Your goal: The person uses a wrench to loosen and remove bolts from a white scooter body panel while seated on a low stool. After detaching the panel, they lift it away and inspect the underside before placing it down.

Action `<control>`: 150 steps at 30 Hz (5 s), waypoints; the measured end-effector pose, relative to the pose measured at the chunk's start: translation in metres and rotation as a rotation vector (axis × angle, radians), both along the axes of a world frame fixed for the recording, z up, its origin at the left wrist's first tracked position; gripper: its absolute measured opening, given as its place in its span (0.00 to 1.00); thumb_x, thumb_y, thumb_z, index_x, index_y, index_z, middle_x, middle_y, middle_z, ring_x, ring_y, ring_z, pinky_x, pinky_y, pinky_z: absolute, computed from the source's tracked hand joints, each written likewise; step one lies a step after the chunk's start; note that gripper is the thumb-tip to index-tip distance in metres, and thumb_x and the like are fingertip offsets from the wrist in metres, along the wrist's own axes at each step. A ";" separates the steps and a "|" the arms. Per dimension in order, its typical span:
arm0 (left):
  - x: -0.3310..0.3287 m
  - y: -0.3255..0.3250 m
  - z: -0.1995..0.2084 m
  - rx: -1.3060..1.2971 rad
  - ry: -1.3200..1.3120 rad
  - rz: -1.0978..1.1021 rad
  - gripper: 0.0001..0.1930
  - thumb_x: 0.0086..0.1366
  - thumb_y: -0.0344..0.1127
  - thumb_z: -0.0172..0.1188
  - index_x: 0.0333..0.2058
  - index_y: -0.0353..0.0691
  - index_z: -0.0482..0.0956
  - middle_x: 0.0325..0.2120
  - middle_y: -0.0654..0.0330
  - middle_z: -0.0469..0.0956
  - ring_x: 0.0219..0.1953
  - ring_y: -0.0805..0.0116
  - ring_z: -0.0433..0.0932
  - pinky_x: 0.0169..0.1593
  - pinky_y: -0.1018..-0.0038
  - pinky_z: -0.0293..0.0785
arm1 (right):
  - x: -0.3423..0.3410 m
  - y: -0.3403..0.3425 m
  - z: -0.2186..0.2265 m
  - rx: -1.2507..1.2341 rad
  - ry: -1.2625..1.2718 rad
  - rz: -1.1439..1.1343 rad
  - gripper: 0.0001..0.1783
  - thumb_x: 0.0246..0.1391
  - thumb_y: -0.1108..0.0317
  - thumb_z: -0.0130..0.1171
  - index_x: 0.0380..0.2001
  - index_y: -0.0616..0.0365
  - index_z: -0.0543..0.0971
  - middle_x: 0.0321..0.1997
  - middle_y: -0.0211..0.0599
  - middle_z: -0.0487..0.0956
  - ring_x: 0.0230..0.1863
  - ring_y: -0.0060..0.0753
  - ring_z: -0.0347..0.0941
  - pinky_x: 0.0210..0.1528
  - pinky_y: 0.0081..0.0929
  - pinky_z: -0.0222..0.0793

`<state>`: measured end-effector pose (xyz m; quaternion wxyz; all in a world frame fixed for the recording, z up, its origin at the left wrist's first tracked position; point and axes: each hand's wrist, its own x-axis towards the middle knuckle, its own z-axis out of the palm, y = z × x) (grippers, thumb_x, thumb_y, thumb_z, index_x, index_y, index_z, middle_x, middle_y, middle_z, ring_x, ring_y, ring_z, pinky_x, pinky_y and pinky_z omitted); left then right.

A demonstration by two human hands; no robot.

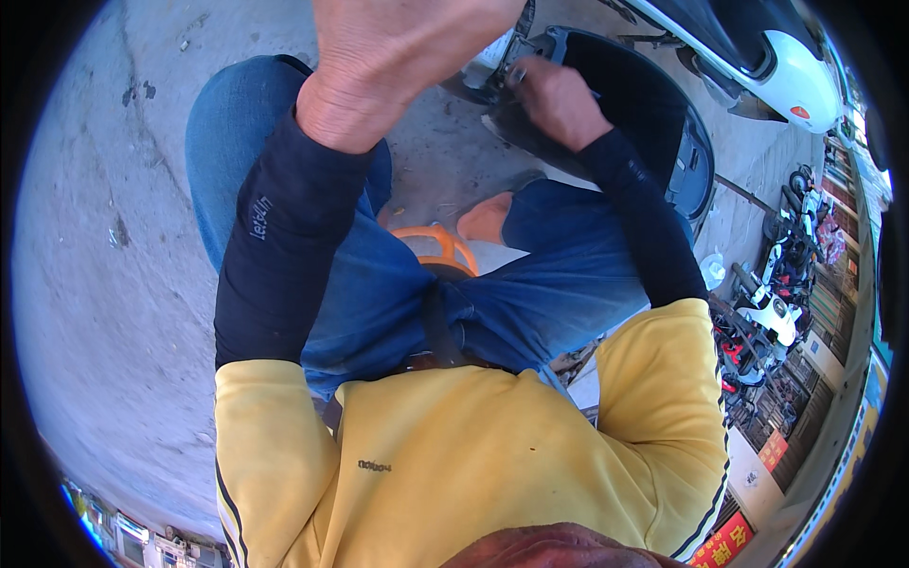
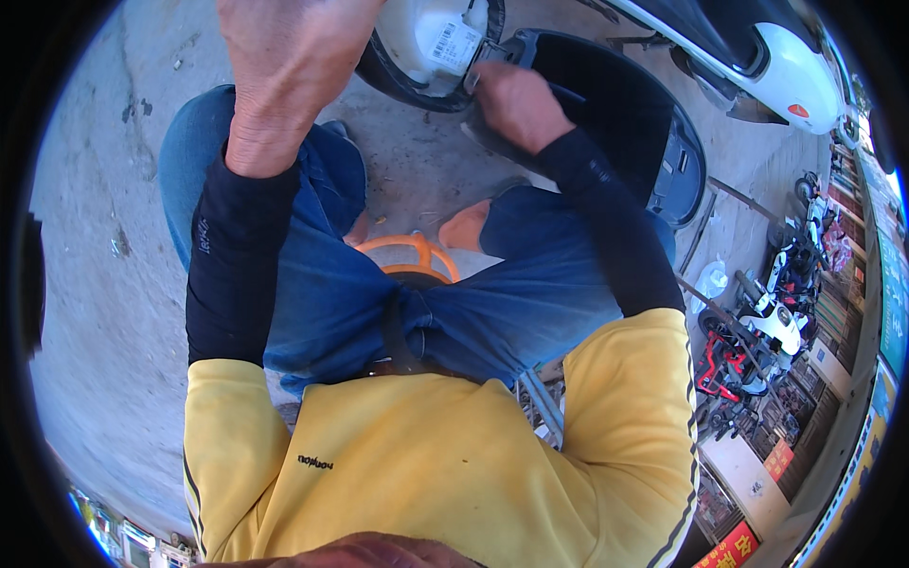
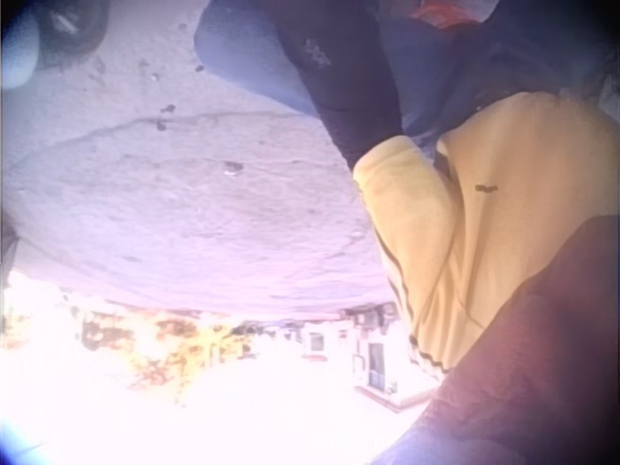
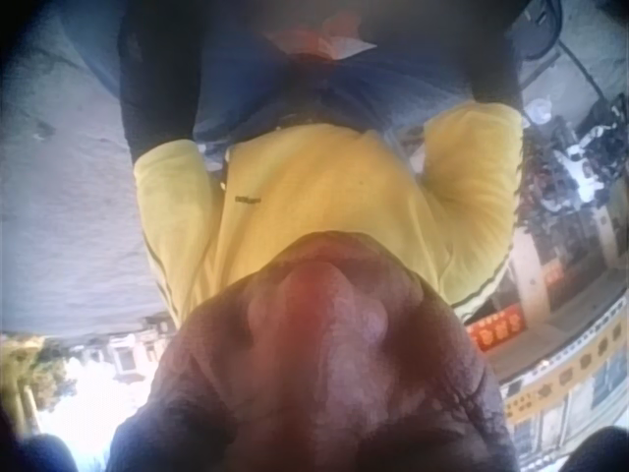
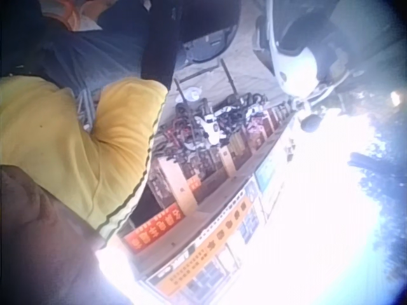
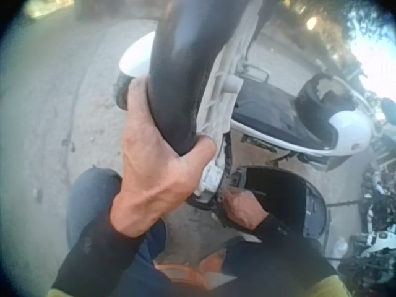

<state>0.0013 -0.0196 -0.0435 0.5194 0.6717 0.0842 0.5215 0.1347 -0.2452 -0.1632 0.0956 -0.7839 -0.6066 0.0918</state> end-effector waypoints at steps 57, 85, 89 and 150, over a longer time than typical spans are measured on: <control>0.002 0.005 -0.008 0.202 0.031 0.120 0.39 0.50 0.30 0.68 0.61 0.32 0.63 0.47 0.41 0.75 0.50 0.42 0.78 0.56 0.59 0.73 | 0.029 0.035 -0.047 -0.511 -0.112 -0.468 0.19 0.55 0.53 0.65 0.47 0.47 0.86 0.48 0.43 0.85 0.54 0.48 0.81 0.55 0.46 0.75; -0.005 0.001 -0.014 -0.019 0.055 -0.071 0.39 0.53 0.30 0.74 0.61 0.28 0.65 0.50 0.52 0.74 0.51 0.62 0.75 0.60 0.68 0.69 | 0.018 0.044 -0.033 -0.476 0.019 -0.643 0.15 0.57 0.62 0.61 0.45 0.54 0.85 0.49 0.44 0.86 0.53 0.46 0.82 0.51 0.49 0.76; -0.008 -0.009 -0.008 -0.098 0.110 -0.098 0.39 0.54 0.27 0.72 0.63 0.32 0.64 0.54 0.51 0.72 0.54 0.61 0.73 0.65 0.66 0.65 | 0.017 0.045 -0.040 -0.471 0.055 -0.691 0.12 0.59 0.65 0.58 0.43 0.52 0.86 0.46 0.40 0.87 0.50 0.44 0.84 0.49 0.44 0.76; -0.020 0.021 -0.018 -0.257 0.261 0.256 0.26 0.54 0.43 0.67 0.47 0.26 0.80 0.43 0.48 0.79 0.43 0.56 0.79 0.51 0.64 0.76 | -0.003 0.047 -0.052 -0.101 0.125 -0.810 0.06 0.52 0.67 0.64 0.32 0.47 0.88 0.36 0.34 0.86 0.43 0.36 0.83 0.38 0.35 0.68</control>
